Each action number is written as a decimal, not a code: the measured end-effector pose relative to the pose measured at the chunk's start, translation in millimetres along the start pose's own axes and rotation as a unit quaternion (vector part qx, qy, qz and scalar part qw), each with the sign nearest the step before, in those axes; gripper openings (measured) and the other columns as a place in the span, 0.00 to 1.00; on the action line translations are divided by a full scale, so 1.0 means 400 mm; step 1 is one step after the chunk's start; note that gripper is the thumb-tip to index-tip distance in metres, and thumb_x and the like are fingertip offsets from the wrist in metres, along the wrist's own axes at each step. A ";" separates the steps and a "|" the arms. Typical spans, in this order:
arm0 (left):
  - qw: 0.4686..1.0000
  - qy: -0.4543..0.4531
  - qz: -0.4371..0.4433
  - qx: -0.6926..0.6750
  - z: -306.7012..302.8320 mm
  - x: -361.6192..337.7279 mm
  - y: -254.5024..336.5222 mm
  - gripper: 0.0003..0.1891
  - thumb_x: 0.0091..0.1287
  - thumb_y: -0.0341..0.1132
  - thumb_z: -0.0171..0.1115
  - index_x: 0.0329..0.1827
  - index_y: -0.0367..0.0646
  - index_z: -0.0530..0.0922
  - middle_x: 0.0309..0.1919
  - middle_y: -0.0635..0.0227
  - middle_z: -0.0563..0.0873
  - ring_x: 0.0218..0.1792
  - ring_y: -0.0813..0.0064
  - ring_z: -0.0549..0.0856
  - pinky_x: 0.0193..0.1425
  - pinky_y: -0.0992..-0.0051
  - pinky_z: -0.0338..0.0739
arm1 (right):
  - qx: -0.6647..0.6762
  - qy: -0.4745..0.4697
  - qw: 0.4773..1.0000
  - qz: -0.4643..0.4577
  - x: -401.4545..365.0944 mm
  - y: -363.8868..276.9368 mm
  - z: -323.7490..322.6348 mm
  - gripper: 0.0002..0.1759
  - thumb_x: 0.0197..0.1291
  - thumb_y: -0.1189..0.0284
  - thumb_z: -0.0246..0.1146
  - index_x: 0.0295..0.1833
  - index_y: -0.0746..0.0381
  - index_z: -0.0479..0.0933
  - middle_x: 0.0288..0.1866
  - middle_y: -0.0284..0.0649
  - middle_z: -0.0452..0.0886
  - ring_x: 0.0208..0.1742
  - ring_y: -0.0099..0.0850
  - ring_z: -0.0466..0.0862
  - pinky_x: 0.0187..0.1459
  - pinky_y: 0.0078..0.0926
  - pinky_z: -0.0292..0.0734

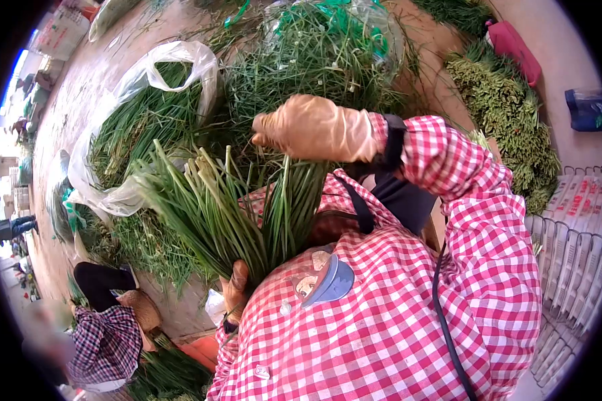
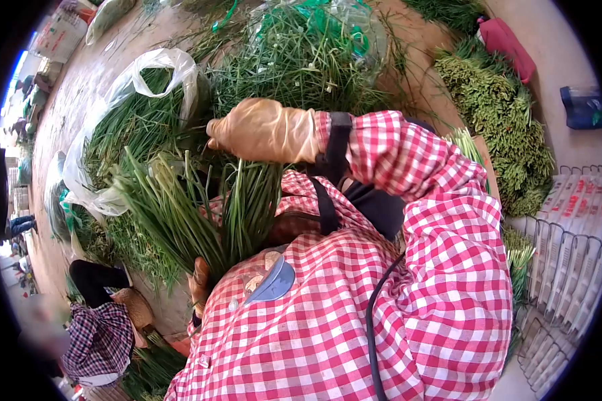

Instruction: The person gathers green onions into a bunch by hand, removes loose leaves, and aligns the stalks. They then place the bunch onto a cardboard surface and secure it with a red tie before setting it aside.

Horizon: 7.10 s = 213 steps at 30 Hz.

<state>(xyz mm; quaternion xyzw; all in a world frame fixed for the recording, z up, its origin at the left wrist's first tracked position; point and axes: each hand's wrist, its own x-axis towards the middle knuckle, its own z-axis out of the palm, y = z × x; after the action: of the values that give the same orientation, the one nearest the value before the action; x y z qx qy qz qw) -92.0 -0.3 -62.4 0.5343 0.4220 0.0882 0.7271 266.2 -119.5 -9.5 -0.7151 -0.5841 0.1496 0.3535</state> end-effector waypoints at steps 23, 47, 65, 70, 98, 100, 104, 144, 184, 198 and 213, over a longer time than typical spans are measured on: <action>0.994 -0.103 -0.003 0.046 0.122 -0.023 0.135 0.26 0.53 0.31 0.73 0.55 0.35 0.74 0.48 0.62 0.81 0.46 0.69 0.81 0.51 0.70 0.77 | -0.094 -0.045 0.989 0.102 0.010 -0.047 -0.023 0.14 0.54 0.75 0.63 0.47 0.55 0.83 0.44 0.39 0.85 0.47 0.31 0.84 0.68 0.50 0.64; 0.992 -0.088 0.030 -0.088 -0.205 0.218 -0.283 0.20 0.69 0.35 0.53 0.59 0.29 0.69 0.48 0.46 0.79 0.46 0.55 0.80 0.53 0.54 0.77 | 0.206 0.359 0.881 0.230 -0.180 -0.035 -0.106 0.12 0.65 0.65 0.63 0.44 0.62 0.80 0.32 0.31 0.81 0.29 0.19 0.78 0.33 0.17 0.77; 0.994 -0.105 0.010 0.026 -0.063 0.109 -0.065 0.23 0.68 0.39 0.56 0.61 0.35 0.67 0.47 0.59 0.76 0.49 0.67 0.76 0.51 0.65 0.74 | 0.029 0.097 0.991 0.084 -0.211 -0.045 0.114 0.13 0.53 0.66 0.71 0.41 0.56 0.77 0.40 0.34 0.80 0.45 0.29 0.80 0.57 0.37 0.69; 0.991 -0.123 0.004 0.043 -0.063 0.109 -0.053 0.23 0.68 0.40 0.58 0.61 0.37 0.66 0.46 0.62 0.75 0.49 0.71 0.75 0.50 0.67 0.73 | -0.171 0.255 0.937 0.164 -0.174 0.058 0.017 0.04 0.65 0.69 0.57 0.42 0.55 0.75 0.26 0.38 0.80 0.23 0.35 0.80 0.28 0.30 0.79; 0.989 -0.147 -0.009 0.018 0.003 0.072 0.042 0.26 0.59 0.40 0.69 0.57 0.36 0.73 0.43 0.67 0.83 0.42 0.76 0.81 0.46 0.78 0.75 | 0.253 -0.040 0.939 0.228 -0.100 0.033 -0.053 0.34 0.60 0.48 0.63 0.56 0.68 0.72 0.43 0.42 0.82 0.44 0.31 0.82 0.49 0.30 0.78; 0.977 -0.211 -0.020 0.014 0.043 0.080 0.090 0.27 0.59 0.41 0.69 0.57 0.36 0.73 0.44 0.67 0.83 0.43 0.76 0.81 0.48 0.78 0.75 | 0.345 0.014 0.902 0.260 -0.096 -0.027 -0.006 0.40 0.53 0.47 0.69 0.63 0.64 0.69 0.49 0.39 0.81 0.53 0.28 0.78 0.56 0.28 0.74; 0.959 -0.281 -0.028 0.028 0.128 0.092 0.164 0.29 0.58 0.44 0.69 0.59 0.35 0.73 0.45 0.67 0.82 0.46 0.75 0.81 0.50 0.78 0.74 | 0.529 0.165 0.824 0.116 -0.072 -0.076 0.033 0.34 0.59 0.61 0.68 0.67 0.62 0.65 0.52 0.33 0.79 0.52 0.21 0.76 0.55 0.20 0.73; 0.990 -0.016 0.057 0.124 0.009 0.108 0.025 0.36 0.58 0.43 0.71 0.68 0.40 0.66 0.64 0.64 0.74 0.64 0.67 0.73 0.70 0.60 0.64 | 0.030 0.260 0.942 0.210 -0.210 -0.035 -0.041 0.08 0.64 0.70 0.62 0.42 0.64 0.75 0.34 0.39 0.83 0.35 0.27 0.83 0.36 0.21 0.78; 0.979 -0.194 -0.055 -0.014 0.195 0.035 0.156 0.19 0.59 0.30 0.66 0.52 0.34 0.76 0.43 0.65 0.85 0.39 0.74 0.83 0.45 0.74 0.78 | 0.322 0.119 0.869 0.355 -0.208 0.047 -0.221 0.15 0.60 0.60 0.65 0.41 0.62 0.80 0.26 0.29 0.76 0.27 0.17 0.73 0.29 0.13 0.68; 0.979 -0.199 -0.038 0.018 0.201 0.033 0.154 0.21 0.55 0.31 0.70 0.52 0.34 0.77 0.43 0.64 0.85 0.41 0.74 0.83 0.48 0.74 0.79 | -0.066 -0.070 0.986 0.135 -0.104 -0.048 -0.063 0.14 0.53 0.65 0.59 0.38 0.64 0.81 0.31 0.48 0.81 0.35 0.45 0.83 0.40 0.41 0.79; 0.981 -0.193 -0.036 -0.012 0.128 0.140 0.066 0.24 0.60 0.40 0.69 0.53 0.33 0.76 0.43 0.67 0.84 0.38 0.77 0.83 0.43 0.75 0.78 | 0.394 0.006 0.874 0.285 -0.149 -0.073 -0.107 0.27 0.56 0.61 0.71 0.57 0.66 0.76 0.38 0.35 0.81 0.40 0.22 0.79 0.43 0.23 0.75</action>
<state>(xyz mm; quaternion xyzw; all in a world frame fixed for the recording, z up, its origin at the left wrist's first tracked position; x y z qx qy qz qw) -11.9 7.1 -65.5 0.5170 0.2921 -0.0379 0.8037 255.6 -187.9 28.7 -0.6527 -0.2455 0.4578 0.5515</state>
